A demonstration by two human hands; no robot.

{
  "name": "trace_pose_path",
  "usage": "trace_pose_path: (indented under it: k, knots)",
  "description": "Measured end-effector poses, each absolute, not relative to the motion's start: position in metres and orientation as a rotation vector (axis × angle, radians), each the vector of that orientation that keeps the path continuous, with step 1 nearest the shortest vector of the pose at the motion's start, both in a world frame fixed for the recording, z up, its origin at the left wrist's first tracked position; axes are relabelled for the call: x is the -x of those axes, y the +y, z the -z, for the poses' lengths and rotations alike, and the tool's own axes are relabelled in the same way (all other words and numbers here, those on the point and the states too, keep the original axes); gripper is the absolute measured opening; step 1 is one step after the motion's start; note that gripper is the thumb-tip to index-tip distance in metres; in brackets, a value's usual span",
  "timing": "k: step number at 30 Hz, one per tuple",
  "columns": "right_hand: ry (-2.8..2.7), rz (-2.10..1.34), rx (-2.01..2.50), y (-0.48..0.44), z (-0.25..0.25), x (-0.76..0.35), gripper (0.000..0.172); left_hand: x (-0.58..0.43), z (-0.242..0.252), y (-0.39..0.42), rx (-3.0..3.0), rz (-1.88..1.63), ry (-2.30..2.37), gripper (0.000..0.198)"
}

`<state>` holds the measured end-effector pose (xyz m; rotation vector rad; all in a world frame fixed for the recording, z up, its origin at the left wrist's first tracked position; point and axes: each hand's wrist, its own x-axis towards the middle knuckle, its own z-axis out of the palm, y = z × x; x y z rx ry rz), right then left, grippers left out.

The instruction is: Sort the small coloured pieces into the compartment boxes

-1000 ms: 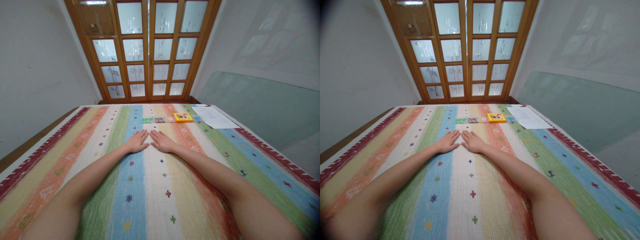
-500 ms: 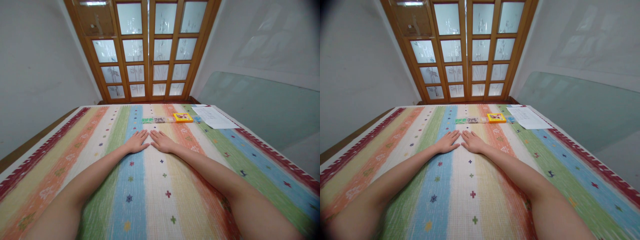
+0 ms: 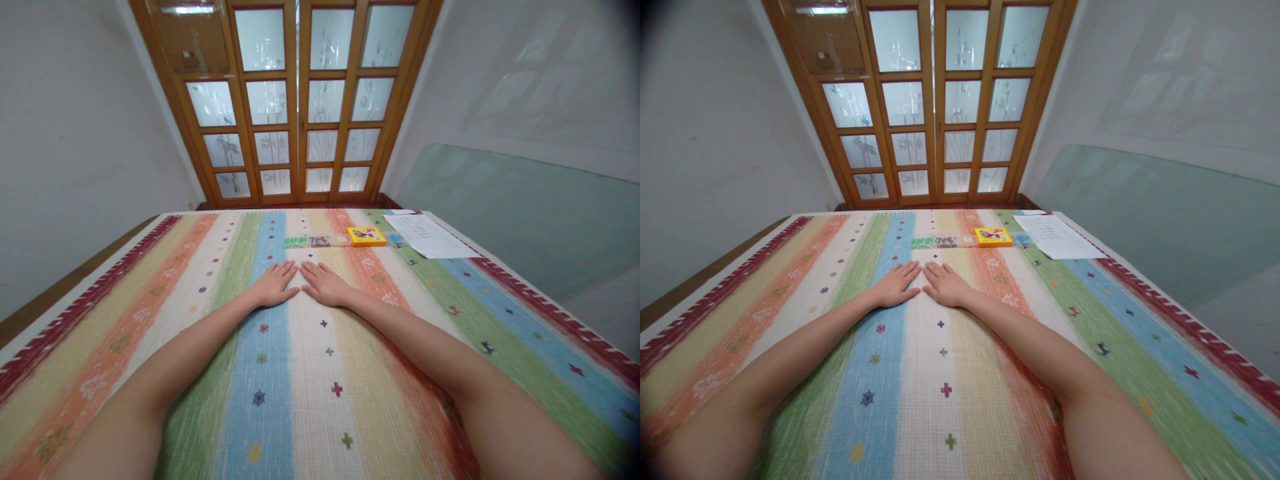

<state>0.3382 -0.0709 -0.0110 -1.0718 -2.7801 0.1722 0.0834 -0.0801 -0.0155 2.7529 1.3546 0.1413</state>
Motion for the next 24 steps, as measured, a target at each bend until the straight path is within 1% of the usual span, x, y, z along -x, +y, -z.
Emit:
trace_pose_path:
  k: [15,21,24]
  knots:
    - [-2.777,-0.159,1.071,-0.0719,0.0103,-0.3382,0.075,-0.0833,0.016,-0.0799,-2.747,-0.16,1.35,0.081]
    - [-2.736,-0.169,1.03,-0.0713,0.0132,-0.3382,0.07,-0.083,0.0183,-0.0797,-2.749,-0.239,1.331,0.078]
    - [-2.684,-0.19,0.934,-0.0669,0.011,-0.3431,0.061,-0.0812,0.0158,-0.0788,-2.755,-0.377,1.291,0.069]
